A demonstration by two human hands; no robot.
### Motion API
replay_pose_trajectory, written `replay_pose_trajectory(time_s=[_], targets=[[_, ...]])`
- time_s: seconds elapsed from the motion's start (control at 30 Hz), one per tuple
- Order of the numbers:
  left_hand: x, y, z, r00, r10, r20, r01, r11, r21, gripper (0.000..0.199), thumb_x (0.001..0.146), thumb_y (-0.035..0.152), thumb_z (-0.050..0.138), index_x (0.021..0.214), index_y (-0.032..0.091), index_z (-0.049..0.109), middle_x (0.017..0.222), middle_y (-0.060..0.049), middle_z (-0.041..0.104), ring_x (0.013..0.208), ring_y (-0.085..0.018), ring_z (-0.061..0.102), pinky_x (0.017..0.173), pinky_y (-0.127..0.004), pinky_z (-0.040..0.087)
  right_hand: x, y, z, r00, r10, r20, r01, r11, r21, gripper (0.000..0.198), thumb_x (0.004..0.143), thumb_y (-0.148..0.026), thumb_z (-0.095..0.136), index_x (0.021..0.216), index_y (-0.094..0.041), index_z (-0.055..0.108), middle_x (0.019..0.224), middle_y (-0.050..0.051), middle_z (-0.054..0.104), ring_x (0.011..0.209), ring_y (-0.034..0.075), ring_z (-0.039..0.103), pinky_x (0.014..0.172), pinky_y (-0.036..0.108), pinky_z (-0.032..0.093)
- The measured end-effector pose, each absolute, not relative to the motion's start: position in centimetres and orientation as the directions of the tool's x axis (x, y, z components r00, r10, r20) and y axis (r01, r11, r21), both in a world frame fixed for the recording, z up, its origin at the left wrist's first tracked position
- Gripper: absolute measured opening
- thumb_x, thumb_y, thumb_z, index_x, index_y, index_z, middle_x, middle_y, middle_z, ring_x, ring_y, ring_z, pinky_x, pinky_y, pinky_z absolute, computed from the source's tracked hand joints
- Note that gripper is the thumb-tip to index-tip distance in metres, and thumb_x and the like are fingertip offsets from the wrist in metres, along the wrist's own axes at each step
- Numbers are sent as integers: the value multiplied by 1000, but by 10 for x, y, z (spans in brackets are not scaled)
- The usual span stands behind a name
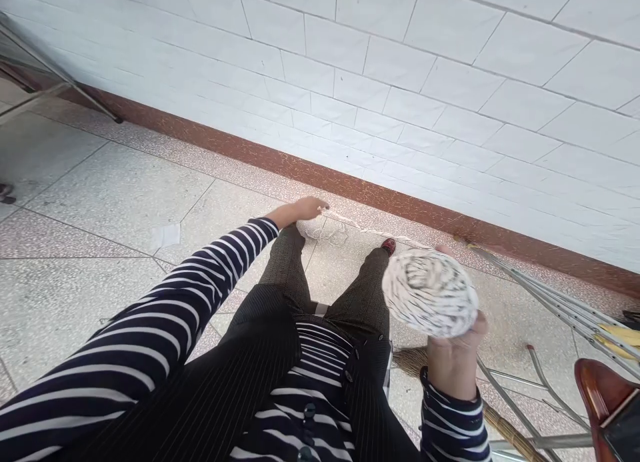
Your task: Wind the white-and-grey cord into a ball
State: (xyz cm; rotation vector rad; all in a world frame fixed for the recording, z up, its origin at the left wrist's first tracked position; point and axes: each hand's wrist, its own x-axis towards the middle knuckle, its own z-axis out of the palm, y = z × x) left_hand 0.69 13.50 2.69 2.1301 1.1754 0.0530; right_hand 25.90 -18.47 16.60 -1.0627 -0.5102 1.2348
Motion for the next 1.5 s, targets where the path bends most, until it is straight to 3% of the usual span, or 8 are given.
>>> replay_pose_trajectory(time_s=[0.13,0.27,0.37,0.47,0.7,0.97,1.27,1.5], targets=[[25,84,15,677,652,-342,635,-283,719,43,89,16,60,132,18,64,135,-12,65,118,-24,63,102,-33,47,242,-155,149,179,955,-237,-513,-116,-851,77,53,-26,76,129,-31,63,139,5,62,136,36,51,112,58,43],[44,31,25,826,548,-130,184,-44,982,35,92,23,61,126,16,66,126,-11,69,117,-21,64,101,-31,48,233,-138,126,58,948,-313,-440,-257,-861,71,53,-16,71,122,-30,66,131,2,67,124,30,59,104,45,51],[50,3,41,857,513,-48,-35,151,988,37,89,28,69,124,18,68,126,-10,70,118,-21,64,101,-33,48,229,-135,112,41,933,-358,-440,-305,-845,62,54,-17,67,114,-29,67,117,1,71,108,27,64,89,39,54],[50,-11,49,831,552,-66,-55,201,978,37,86,30,73,121,18,71,121,-9,72,113,-21,66,100,-33,48,226,-135,106,26,935,-354,-425,-310,-850,61,55,-16,66,114,-29,66,110,0,71,96,23,64,81,33,52],[40,10,61,792,610,-19,108,-109,988,25,93,34,61,87,14,76,91,-4,75,92,-17,68,89,-28,48,224,-138,105,-23,946,-322,-374,-307,-875,60,56,-17,68,115,-28,67,106,-1,69,88,20,60,76,29,47],[30,36,87,820,550,159,287,-635,717,23,98,27,51,94,19,72,102,-3,74,102,-17,65,120,-43,23,223,-135,105,-109,958,-266,-220,-284,-933,59,62,-19,75,119,-27,64,113,0,64,100,20,57,87,29,44],[28,42,61,806,584,98,366,-620,694,24,95,22,48,98,20,72,104,-2,75,100,-17,67,120,-46,23,220,-134,115,-150,962,-228,-228,-258,-939,83,62,-23,80,140,-36,54,144,1,53,130,29,50,109,40,40],[32,41,28,858,510,63,234,-497,835,27,99,19,45,107,18,71,113,-7,75,106,-19,68,102,-34,44,223,-124,117,-120,979,-162,-349,-195,-917,78,63,-26,83,137,-35,60,138,2,61,132,32,52,112,46,41]])
